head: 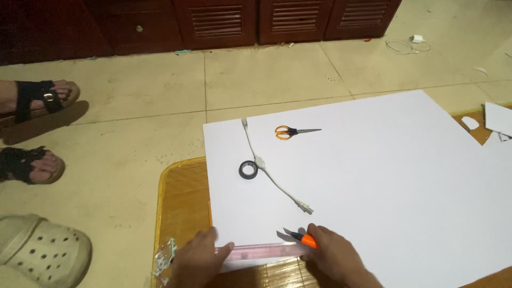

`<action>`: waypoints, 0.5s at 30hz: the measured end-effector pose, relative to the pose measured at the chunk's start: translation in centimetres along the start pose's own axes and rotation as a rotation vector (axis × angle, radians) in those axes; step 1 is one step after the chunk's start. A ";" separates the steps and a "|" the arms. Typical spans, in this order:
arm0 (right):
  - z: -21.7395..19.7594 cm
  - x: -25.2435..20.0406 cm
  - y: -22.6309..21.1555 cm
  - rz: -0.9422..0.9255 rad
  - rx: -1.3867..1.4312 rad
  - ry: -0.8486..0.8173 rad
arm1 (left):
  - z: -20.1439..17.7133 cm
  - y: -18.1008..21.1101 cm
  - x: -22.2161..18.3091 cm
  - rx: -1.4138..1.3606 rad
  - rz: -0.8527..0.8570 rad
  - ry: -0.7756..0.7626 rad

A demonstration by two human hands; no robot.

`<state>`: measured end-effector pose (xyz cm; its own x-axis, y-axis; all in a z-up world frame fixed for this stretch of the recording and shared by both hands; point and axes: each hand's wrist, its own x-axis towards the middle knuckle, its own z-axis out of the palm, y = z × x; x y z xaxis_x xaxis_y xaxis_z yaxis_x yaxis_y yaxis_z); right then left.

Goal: The person uses a pink ruler to measure and a utility knife to cut specific shapes out of a large white foam board.

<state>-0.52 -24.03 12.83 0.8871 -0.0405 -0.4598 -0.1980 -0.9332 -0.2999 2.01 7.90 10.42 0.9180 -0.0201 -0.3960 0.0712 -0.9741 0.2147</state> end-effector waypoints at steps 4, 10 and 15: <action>0.3 -0.5 -2.8 0.129 0.028 -0.037 | 7.0 -0.7 5.4 0.211 -0.056 0.770; 8.0 -0.8 -1.0 0.400 0.576 0.065 | 9.0 0.3 6.3 -0.337 -0.403 0.255; 14.9 -3.4 2.2 0.480 1.295 0.589 | 17.8 -3.2 9.4 -0.227 -0.302 0.151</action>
<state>-10.22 -20.65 1.23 0.6062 -0.6707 -0.4274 -0.4529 0.1507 -0.8787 3.43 6.82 -9.87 0.8885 0.3088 -0.3395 0.4151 -0.8562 0.3075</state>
